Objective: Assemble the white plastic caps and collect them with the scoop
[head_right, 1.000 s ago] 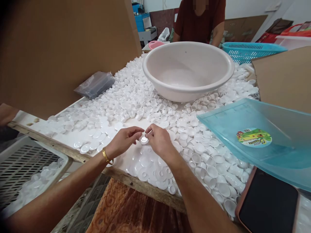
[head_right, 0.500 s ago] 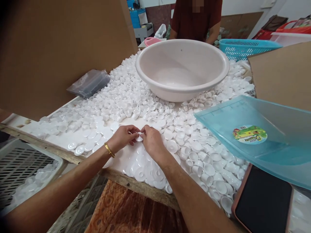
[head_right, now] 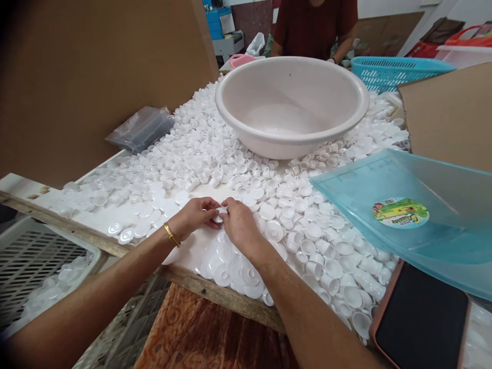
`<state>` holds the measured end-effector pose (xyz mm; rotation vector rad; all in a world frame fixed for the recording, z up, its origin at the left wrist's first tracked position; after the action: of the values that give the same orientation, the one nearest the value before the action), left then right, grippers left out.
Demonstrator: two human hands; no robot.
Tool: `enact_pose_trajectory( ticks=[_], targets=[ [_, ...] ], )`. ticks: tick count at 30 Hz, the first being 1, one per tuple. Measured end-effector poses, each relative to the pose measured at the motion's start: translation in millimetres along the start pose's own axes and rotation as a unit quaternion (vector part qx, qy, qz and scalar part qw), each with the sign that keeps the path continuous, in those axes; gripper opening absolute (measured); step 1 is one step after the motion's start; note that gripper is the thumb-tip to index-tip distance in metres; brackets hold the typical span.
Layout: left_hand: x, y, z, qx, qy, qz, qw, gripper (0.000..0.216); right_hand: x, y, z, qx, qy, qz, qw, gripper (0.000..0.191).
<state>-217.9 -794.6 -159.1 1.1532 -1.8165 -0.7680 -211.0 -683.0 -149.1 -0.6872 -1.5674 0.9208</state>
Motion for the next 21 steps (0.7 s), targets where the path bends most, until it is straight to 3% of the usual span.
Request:
enact_pose_trajectory(
  ticks=[7,14,21],
  targets=[
    [-4,3,-1,-0.022,-0.012,0.035,0.999,0.01,2,5,2,-0.015,0.004,0.029,0.999,0.009],
    [-10,6,1,0.04,-0.122,0.073,0.989,0.015,-2,9,4,-0.018,-0.015,0.033,0.999,0.007],
    [-11,-9,5,0.079,-0.172,0.16,0.969,0.021,-8,11,5,0.004,-0.014,-0.021,1.0,0.011]
  ],
)
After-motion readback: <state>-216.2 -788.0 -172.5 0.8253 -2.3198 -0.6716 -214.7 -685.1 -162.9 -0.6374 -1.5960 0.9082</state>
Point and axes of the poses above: each hand's wrist, its own z-axis towards the middle knuckle, its own x-axis out of the back of the hand, y = z × x, the point moved 8 cm from there along z, towards the middle knuckle, and after that the axes turned 1 degree about y, right-handed, at the moved point
